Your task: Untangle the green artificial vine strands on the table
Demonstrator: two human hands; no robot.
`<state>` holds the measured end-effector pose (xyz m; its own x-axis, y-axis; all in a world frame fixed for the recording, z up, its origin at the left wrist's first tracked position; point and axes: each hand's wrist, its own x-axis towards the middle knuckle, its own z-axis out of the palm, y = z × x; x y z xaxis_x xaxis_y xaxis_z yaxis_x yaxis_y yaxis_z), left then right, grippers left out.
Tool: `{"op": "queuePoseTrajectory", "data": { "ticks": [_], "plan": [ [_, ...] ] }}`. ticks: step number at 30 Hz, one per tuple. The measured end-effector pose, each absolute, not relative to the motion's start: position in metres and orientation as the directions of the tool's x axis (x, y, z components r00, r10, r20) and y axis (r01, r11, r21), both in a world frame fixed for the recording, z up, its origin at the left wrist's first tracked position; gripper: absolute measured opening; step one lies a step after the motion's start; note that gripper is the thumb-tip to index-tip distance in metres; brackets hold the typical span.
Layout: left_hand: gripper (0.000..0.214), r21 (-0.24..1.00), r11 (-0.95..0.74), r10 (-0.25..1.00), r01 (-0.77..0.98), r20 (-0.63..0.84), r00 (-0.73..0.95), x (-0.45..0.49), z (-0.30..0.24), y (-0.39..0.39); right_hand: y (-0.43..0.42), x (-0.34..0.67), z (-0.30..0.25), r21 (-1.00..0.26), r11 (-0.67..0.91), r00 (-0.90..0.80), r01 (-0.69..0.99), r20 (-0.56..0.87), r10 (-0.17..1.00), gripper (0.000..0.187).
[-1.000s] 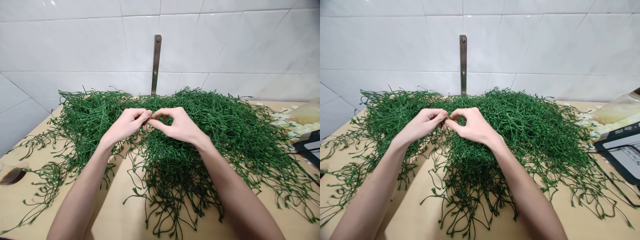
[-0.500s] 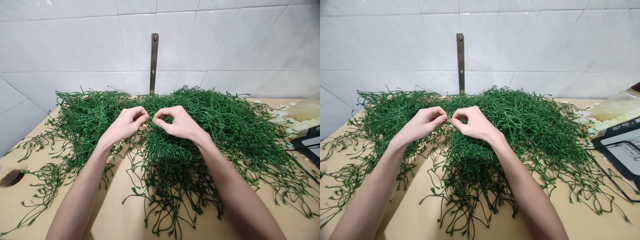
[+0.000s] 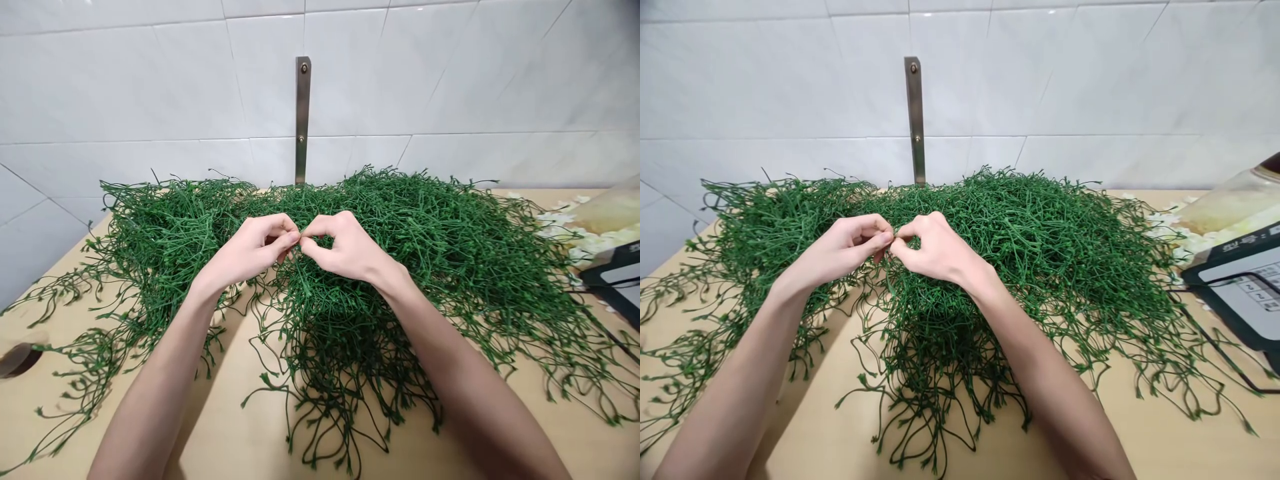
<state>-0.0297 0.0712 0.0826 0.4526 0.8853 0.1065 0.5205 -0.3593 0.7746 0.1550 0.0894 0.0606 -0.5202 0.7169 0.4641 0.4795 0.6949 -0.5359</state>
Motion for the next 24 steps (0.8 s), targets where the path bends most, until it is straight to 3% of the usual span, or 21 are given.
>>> {"op": "queuePoseTrajectory", "data": {
  "ticks": [6, 11, 16, 24],
  "plan": [
    [0.028, 0.757, -0.302, 0.895, 0.579, 0.016, 0.447, -0.026, 0.088, 0.065, 0.075, 0.153, 0.062, -0.452, 0.717, -0.504, 0.531, 0.511, 0.696, 0.025],
    [0.040, 0.708, -0.379, 0.842, 0.596, -0.003, 0.540, -0.017, 0.093, 0.050, 0.051, 0.158, 0.057, -0.473, 0.748, -0.436, 0.465, 0.613, 0.659, 0.021],
    [0.039, 0.713, -0.412, 0.866, 0.568, 0.112, 0.487, -0.005, 0.069, 0.030, 0.036, 0.159, 0.045, -0.578, 0.709, -0.368, 0.405, 0.607, 0.705, 0.022],
    [0.037, 0.872, -0.386, 0.910, 0.302, 0.305, 0.280, -0.008, 0.017, 0.018, 0.040, 0.171, 0.034, -0.642, 0.723, -0.546, 0.254, 0.521, 0.655, 0.024]
  ]
}}
